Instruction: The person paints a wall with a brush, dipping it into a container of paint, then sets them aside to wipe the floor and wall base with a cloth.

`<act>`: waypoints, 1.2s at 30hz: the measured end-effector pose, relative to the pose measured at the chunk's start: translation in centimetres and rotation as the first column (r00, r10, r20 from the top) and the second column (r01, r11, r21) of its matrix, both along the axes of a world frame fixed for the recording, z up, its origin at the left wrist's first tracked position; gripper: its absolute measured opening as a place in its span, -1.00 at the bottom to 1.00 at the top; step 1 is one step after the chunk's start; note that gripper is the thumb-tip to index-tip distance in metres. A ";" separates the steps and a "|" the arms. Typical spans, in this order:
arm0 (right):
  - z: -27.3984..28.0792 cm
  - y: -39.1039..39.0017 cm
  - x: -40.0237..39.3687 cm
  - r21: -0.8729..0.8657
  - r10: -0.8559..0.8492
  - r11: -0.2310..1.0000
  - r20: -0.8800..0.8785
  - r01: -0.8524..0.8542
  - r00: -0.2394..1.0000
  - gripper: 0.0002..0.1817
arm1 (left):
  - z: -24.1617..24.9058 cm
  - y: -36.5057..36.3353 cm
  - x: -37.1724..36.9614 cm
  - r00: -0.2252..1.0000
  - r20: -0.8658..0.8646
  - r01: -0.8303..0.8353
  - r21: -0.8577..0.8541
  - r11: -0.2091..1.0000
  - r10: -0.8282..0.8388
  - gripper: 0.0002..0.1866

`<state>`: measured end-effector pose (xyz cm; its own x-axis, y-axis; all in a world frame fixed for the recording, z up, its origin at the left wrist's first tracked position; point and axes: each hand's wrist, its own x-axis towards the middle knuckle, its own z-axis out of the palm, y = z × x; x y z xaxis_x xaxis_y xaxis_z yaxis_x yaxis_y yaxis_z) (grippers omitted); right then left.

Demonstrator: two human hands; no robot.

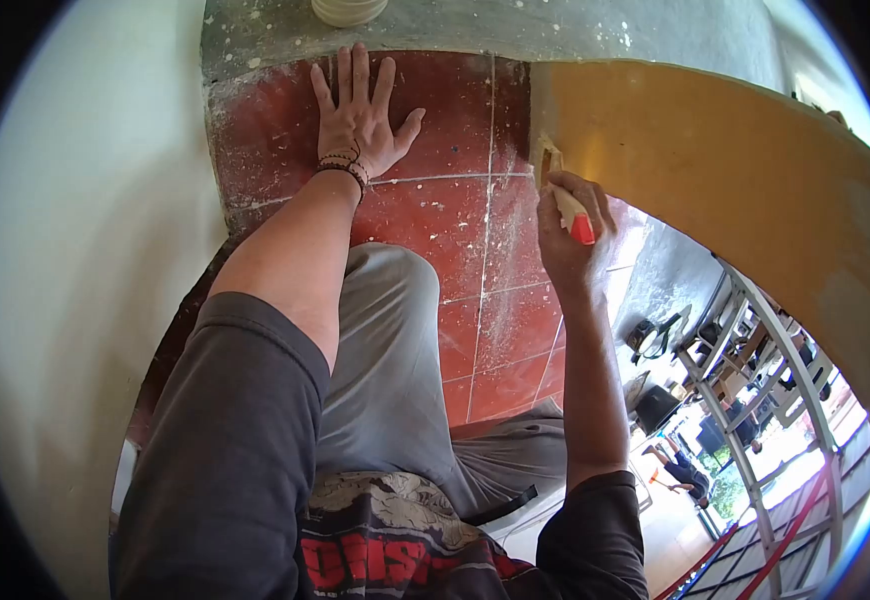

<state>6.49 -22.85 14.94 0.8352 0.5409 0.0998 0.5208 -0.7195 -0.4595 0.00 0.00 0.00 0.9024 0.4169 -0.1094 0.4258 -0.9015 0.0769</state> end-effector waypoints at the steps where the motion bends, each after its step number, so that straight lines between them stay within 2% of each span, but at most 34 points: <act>1: 0.0 -0.1 0.2 0.008 -0.020 1.000 0.018 0.020 1.000 -0.80 | 0.2 0.0 0.0 1.000 0.007 -0.001 0.005 1.000 0.001 -0.15; 9: -1.9 -0.1 1.0 -0.037 0.033 0.999 0.048 -0.031 0.998 -0.82 | -0.3 -0.1 -0.2 0.997 0.072 -0.007 -0.003 1.000 0.007 -0.16; 10: -2.1 -0.1 1.2 -0.039 0.036 0.999 0.042 -0.035 0.998 -0.82 | 0.3 -0.3 -0.1 1.000 0.000 0.003 0.054 0.999 -0.003 -0.17; 14: -3.1 0.3 2.2 -0.090 0.061 0.994 0.045 -0.056 0.997 -0.83 | 0.3 0.0 -0.1 1.000 0.018 -0.001 0.038 0.999 0.001 -0.16; 16: -3.0 0.2 2.5 -0.107 0.095 0.990 0.058 -0.088 0.994 -0.83 | 0.8 0.4 -0.1 0.991 0.131 0.015 -0.158 0.987 0.006 -0.13; 18: -2.7 0.1 2.7 -0.151 0.100 0.985 0.075 -0.087 0.992 -0.82 | 0.9 0.2 -0.1 0.989 0.146 0.015 -0.157 0.988 0.008 -0.14; 21: -1.5 0.2 1.5 -0.069 0.082 0.995 0.122 -0.074 0.989 -0.81 | 0.6 0.3 -0.1 0.986 0.166 0.012 -0.161 0.987 0.016 -0.15; 26: -2.1 0.9 1.5 -0.046 0.093 0.995 0.040 -0.092 0.995 -0.79 | 0.6 0.3 -0.2 0.988 0.156 0.022 -0.151 0.988 0.002 -0.15; 28: -3.0 0.6 2.3 -0.191 0.126 0.975 0.049 -0.114 0.991 -0.80 | 0.6 0.3 -0.2 0.988 0.152 0.019 -0.151 0.988 0.004 -0.15; 32: -2.1 0.1 2.1 -0.193 0.118 0.976 0.102 -0.096 0.988 -0.82 | 0.4 0.3 -0.1 0.986 0.169 0.017 -0.155 0.988 0.010 -0.15; 34: -0.2 1.0 0.7 -0.098 -0.045 0.994 0.023 0.047 0.999 -0.83 | 0.6 0.3 -0.2 0.987 0.157 0.015 -0.145 0.989 0.008 -0.15; 36: -0.7 0.8 0.5 -0.071 -0.007 0.997 0.019 0.009 1.000 -0.83 | 0.5 0.4 -0.2 0.989 0.151 0.016 -0.144 0.989 0.006 -0.15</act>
